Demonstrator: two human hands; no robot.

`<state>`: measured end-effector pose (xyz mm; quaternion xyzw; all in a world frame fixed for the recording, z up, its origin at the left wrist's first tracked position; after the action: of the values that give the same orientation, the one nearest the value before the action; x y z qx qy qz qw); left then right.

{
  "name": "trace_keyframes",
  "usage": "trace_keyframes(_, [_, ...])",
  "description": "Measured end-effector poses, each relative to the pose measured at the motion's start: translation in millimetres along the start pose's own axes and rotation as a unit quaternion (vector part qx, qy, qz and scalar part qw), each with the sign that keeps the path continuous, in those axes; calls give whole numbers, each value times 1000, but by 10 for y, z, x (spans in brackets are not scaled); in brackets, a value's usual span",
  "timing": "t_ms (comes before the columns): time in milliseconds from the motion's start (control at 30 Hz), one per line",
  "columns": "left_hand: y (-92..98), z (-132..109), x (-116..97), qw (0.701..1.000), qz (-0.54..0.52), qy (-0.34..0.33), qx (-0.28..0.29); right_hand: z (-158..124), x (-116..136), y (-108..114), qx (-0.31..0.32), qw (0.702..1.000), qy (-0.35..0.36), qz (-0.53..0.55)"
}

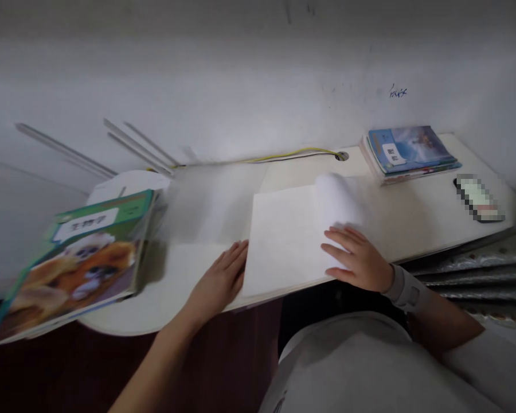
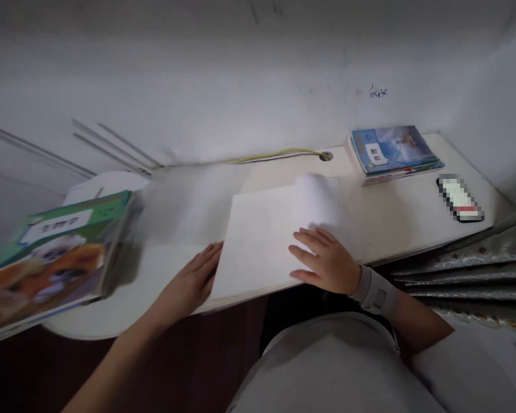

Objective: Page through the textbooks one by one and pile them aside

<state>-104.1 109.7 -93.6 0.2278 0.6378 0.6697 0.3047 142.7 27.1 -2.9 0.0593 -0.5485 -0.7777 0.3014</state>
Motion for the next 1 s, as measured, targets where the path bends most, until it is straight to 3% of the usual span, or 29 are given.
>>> trace_keyframes(100, [337, -45, 33, 995, 31, 70, -57, -203, -563, 293, -82, 989, -115, 43])
trace_keyframes(167, [655, -17, -162, 981, 48, 120, -145, -410, -994, 361, -108, 975, -189, 52])
trace_keyframes(200, [767, 41, -378, 977, 37, 106, -183, -511, -1164, 341, -103, 970, -215, 43])
trace_keyframes(267, [818, 253, -979, 978, -25, 2, -206, -673, -1361, 225, -68, 970, -233, 20])
trace_keyframes(367, [692, 529, -1870, 962, -73, -179, -190, -807, -1356, -11, 5, 977, -210, -28])
trace_keyframes(467, [569, 654, -2301, 943, -40, -260, -202, -848, -1259, -135, 44, 978, -193, -71])
trace_keyframes(667, [377, 740, -2447, 937, 1, -300, -178, -836, -1213, -148, 58, 977, -177, -107])
trace_keyframes(1000, [184, 763, -2548, 926, -24, -342, -159, -855, -1219, -157, 57, 978, -173, -97])
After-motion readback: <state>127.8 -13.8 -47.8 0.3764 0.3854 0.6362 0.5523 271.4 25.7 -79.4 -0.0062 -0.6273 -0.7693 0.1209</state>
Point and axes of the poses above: each hand's wrist, its own z-axis towards the middle knuckle, its own y-axis out of the back of the hand, x = y × z, the point moved 10 cm from there along z, towards the middle knuckle, and after that the axes turned 5 degrees about -y, right-handed, at the moved point
